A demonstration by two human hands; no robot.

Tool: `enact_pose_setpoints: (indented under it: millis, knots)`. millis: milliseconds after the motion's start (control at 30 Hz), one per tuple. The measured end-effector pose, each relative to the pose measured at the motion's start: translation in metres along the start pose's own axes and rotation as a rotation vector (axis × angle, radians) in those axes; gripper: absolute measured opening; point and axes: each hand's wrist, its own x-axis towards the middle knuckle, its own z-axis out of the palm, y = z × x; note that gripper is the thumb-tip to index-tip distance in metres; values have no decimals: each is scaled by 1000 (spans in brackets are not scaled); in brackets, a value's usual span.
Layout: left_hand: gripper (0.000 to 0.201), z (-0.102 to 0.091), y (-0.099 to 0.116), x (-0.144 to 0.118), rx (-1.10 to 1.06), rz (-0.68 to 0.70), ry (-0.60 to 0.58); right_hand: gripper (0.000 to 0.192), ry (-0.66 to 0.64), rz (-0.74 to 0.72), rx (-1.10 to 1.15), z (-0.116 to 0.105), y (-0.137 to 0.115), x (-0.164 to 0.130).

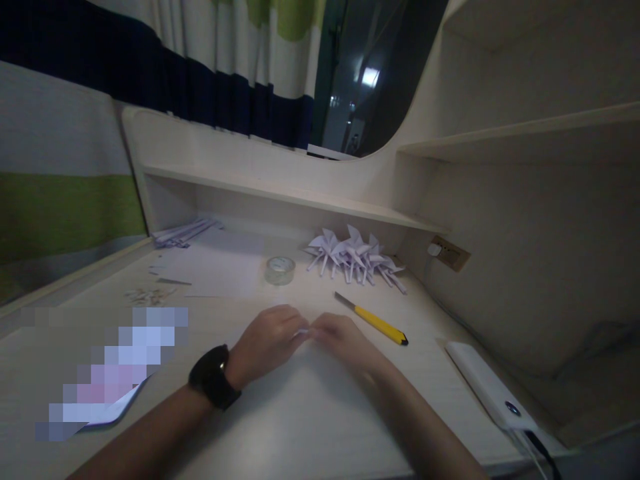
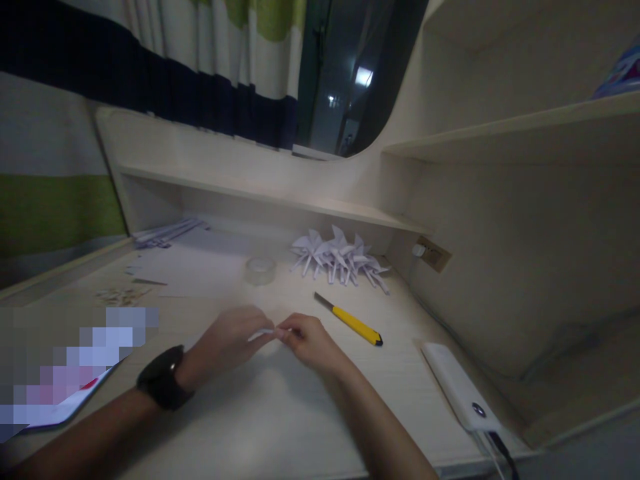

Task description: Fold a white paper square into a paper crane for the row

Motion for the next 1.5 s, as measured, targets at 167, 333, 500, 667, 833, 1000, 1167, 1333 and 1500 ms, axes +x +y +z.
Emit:
enact_pose_setpoints:
  millis: [167,333,500,667,833,1000,1167,1333,1500]
  knots:
    - [21,3,4,-1,-23,33,-65,26,-142,56,61,-6,9,-1]
    - [20,6,5,0,-219,-87,-112,30,-252,137,175,-9,13,-1]
    - [17,6,1,2,-430,-236,-198,30,-329,226,268,-8,14,-2]
    - [23,5,-4,4,-615,-266,-307,33,-312,249,290,-11,12,-3]
    - [28,7,-10,6,-637,-354,-304,21,-287,133,174,-15,8,-4]
    - [30,7,-13,7,-666,-423,-291,20,-38,88,-143,0,13,-5]
    - [25,9,-11,6,-671,-414,-262,21,74,-24,-363,11,15,-4]
    - [22,8,-10,6,-613,-393,-243,28,39,-32,-302,7,15,-4]
    - [25,7,-9,6,-616,-368,-258,32,-18,105,-17,3,18,-3]
